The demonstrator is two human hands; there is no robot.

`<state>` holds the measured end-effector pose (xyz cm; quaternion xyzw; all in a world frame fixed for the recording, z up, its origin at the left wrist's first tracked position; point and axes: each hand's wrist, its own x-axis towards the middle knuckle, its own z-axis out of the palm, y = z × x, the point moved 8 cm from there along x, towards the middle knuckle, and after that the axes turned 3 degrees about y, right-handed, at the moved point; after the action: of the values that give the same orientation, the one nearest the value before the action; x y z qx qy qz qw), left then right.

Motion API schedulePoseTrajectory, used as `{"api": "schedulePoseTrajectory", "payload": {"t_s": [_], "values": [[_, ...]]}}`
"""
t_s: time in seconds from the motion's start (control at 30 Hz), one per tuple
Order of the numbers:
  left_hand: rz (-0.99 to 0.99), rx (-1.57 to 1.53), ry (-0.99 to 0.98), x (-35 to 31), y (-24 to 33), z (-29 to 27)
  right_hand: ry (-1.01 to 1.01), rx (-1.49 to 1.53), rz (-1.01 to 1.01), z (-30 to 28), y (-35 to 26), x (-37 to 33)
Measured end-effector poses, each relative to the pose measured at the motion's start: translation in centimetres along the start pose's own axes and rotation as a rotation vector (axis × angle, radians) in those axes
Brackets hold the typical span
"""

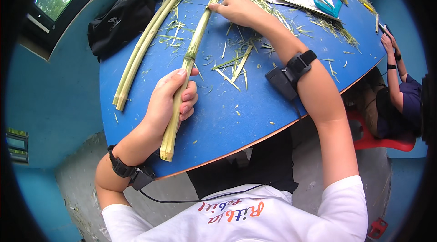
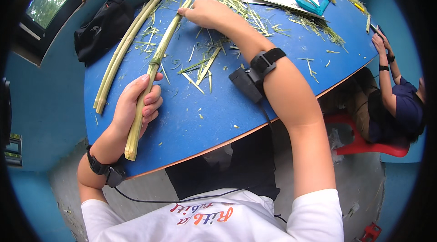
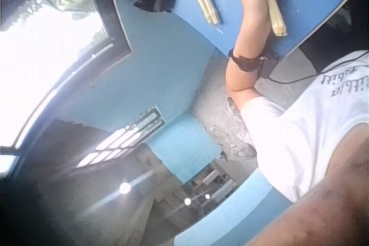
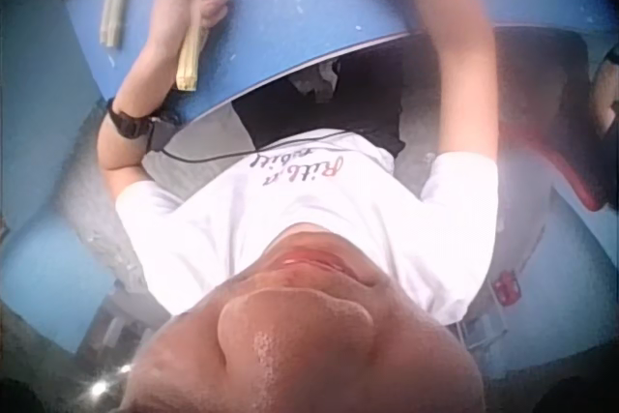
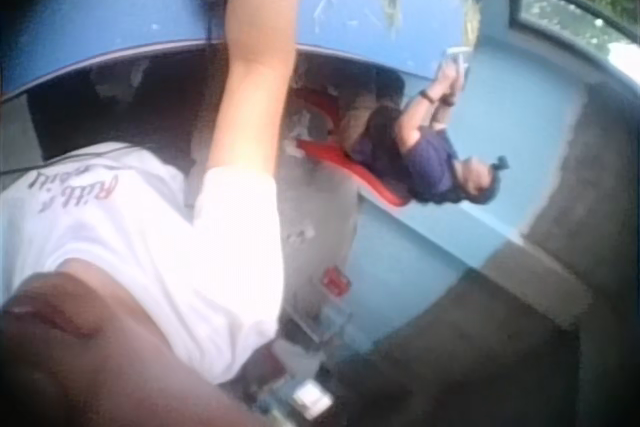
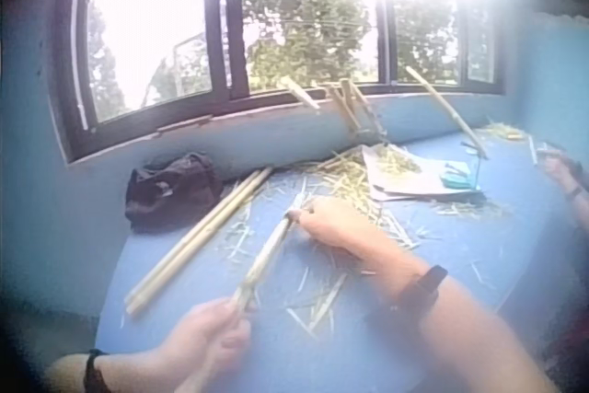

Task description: The recorder uses a utility knife to peel and scrape the outer skin from sugarcane stalks on a table.

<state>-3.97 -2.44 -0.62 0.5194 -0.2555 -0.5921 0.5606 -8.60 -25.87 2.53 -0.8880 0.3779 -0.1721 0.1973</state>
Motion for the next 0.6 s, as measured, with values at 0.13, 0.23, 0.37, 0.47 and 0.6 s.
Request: {"api": "schedulePoseTrajectory", "payload": {"t_s": [0.13,0.23,0.37,0.47,0.6], "values": [[-0.004,-0.056,-0.032,0.3,-0.4,-0.2,-0.066,0.481,0.137,-0.9,2.0,0.1],[-0.002,-0.046,-0.005,0.1,-0.4,0.0,0.082,0.543,0.092,-2.4,2.8,0.3],[-0.008,-0.005,-0.037,0.4,-0.8,0.2,0.266,0.162,-0.198,-2.4,0.2,-0.8],[-0.009,0.041,-0.032,0.0,-0.9,0.2,0.242,0.198,-0.255,-1.6,-1.0,-1.3],[0.003,0.131,-0.088,-0.2,-1.1,0.6,0.33,0.191,-0.288,-1.3,-1.4,-1.3]]}}
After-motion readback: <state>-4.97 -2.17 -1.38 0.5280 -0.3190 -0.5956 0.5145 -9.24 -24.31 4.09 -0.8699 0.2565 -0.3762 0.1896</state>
